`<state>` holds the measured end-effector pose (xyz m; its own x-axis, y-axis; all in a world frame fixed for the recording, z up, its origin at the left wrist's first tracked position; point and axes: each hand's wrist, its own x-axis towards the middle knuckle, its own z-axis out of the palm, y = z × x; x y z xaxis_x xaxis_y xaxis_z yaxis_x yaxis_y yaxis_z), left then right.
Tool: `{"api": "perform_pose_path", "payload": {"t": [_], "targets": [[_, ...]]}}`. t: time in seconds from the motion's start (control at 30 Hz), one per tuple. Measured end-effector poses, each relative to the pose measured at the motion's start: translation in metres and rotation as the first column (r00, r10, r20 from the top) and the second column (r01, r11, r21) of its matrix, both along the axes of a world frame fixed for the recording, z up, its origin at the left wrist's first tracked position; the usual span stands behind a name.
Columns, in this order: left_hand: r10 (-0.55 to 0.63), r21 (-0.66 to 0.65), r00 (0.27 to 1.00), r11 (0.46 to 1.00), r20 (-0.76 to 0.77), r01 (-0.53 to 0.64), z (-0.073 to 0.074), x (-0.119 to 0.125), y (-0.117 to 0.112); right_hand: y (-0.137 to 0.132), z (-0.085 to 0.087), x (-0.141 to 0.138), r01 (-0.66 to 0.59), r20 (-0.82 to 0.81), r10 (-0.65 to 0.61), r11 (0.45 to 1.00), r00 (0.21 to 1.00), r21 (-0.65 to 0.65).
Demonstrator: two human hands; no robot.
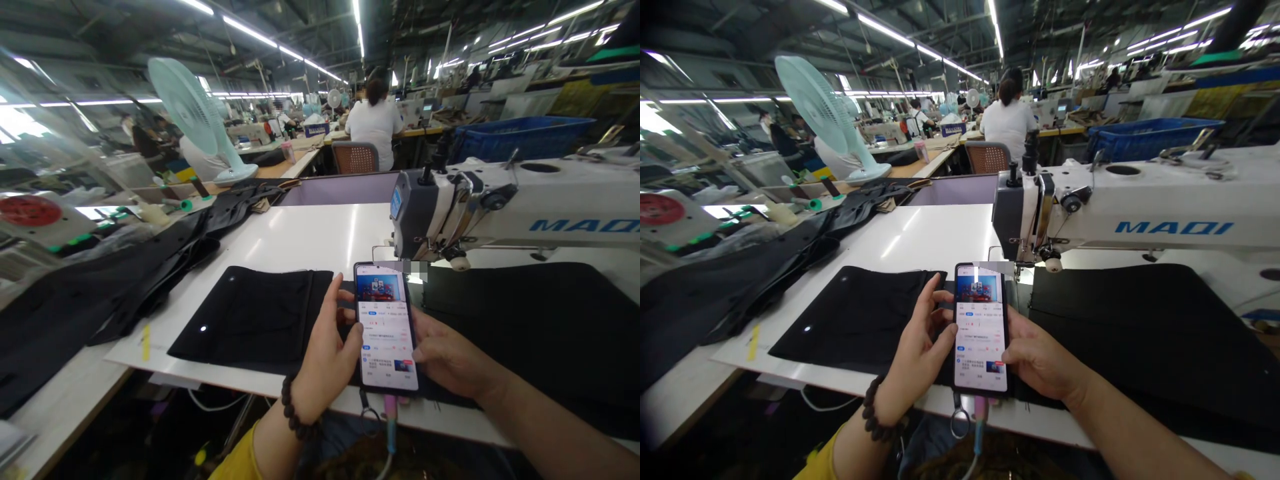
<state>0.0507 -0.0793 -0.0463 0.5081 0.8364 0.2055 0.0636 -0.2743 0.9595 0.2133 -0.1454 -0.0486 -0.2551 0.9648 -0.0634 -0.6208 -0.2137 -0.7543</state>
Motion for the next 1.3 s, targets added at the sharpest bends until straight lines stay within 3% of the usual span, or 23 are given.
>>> {"api": "perform_pose_path", "payload": {"t": [1.3], "targets": [[0.116,0.142,0.988,0.985,-0.104,-0.101,0.0006,0.0058,0.0006,-0.0019,-0.0024,-0.0002,-0.011,0.056,0.012,1.000,0.998,-0.015]]}}
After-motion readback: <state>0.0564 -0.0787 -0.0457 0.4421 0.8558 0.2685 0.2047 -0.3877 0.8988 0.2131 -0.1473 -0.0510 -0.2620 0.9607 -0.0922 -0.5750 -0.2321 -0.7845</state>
